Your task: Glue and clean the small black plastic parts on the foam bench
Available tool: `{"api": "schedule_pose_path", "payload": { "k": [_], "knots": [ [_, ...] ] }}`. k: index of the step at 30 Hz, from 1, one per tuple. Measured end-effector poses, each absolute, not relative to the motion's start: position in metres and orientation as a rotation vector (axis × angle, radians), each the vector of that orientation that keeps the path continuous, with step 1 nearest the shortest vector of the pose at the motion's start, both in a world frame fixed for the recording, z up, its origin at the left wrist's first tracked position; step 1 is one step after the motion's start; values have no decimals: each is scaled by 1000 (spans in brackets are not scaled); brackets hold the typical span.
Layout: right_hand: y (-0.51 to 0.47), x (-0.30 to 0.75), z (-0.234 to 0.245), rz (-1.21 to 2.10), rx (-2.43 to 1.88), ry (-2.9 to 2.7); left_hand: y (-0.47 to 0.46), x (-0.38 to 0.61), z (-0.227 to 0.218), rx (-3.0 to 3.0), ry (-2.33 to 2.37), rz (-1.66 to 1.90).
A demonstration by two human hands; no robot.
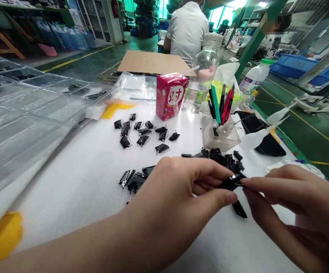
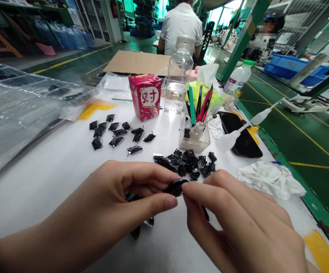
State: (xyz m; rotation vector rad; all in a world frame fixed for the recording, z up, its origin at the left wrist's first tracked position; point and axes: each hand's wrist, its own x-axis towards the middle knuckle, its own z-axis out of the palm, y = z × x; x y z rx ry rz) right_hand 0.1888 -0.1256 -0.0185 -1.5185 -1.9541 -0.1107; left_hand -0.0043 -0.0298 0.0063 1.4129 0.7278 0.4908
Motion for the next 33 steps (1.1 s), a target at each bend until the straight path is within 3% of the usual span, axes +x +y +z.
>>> {"api": "schedule_pose_path", "payload": {
  "k": [4,13,21,28,33],
  "knots": [
    [-120,203,-15,-93,-1348,-2127,-31,-5,8,1377,769,432],
    [-122,194,-17,-110,-1395,-2090,-36,-5,9,1286,758,395],
    [-126,191,-18,-230,-1453,-2062,-36,-6,1,1610,762,485],
    [-122,190,-16,-112,-1557,-2034,-35,-7,-1,1740,753,527],
    [-118,184,-10,-251,-1418,-2149,-36,-8,-5,1962,739,579]
  ]
}}
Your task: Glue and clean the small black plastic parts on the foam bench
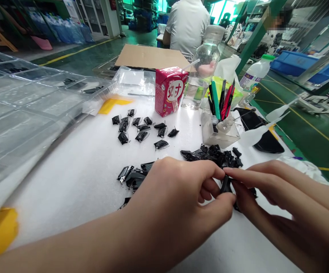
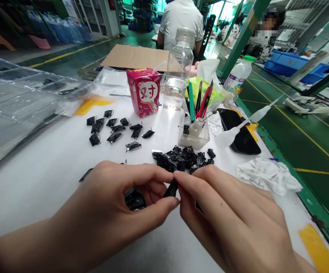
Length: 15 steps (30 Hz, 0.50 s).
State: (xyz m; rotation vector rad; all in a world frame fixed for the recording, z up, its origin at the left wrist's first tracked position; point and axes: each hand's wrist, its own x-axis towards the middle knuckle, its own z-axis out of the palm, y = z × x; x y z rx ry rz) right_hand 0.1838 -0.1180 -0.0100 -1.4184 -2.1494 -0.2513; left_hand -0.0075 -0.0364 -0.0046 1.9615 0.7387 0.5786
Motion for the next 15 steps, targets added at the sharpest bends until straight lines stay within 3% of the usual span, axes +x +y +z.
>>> {"api": "schedule_pose_path", "payload": {
  "k": [8,15],
  "knots": [
    [-116,182,-7,-325,-1410,-2142,-41,-5,0,1951,764,577],
    [-119,191,-7,-318,-1458,-2055,-38,-6,4,1576,789,368]
  ]
}}
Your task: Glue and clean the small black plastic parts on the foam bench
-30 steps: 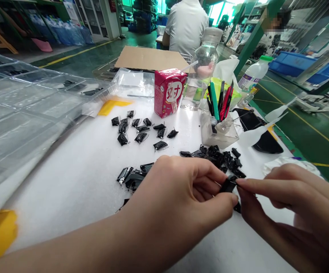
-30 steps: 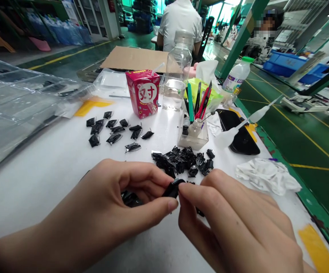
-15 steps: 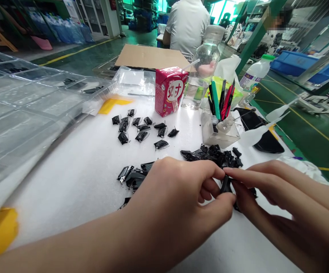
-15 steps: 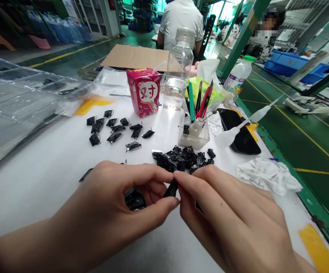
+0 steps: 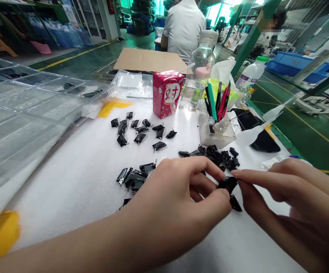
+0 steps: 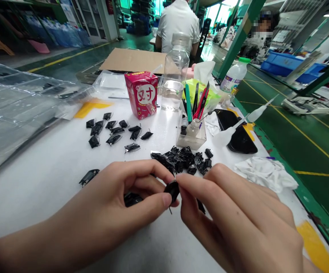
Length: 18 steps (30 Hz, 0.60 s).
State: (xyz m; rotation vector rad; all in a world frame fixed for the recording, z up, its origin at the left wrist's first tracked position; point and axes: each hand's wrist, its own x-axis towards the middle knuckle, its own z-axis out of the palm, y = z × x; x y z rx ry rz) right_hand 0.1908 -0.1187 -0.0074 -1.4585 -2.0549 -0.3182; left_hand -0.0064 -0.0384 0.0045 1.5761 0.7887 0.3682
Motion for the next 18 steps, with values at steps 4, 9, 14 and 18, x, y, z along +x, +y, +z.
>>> {"api": "schedule_pose_path", "payload": {
  "k": [4,9,14,18],
  "knots": [
    [-120,197,-11,-267,-1455,-2050,-32,-4,6,1337,774,300],
    [-125,193,-12,-299,-1583,-1960,-28,-1,10,1226,777,294],
    [-121,198,-13,-326,-1561,-2007,-27,-1,11,1231,767,284],
    [-123,203,-14,-304,-1569,-1969,-28,-2,11,1224,755,287]
  ]
}}
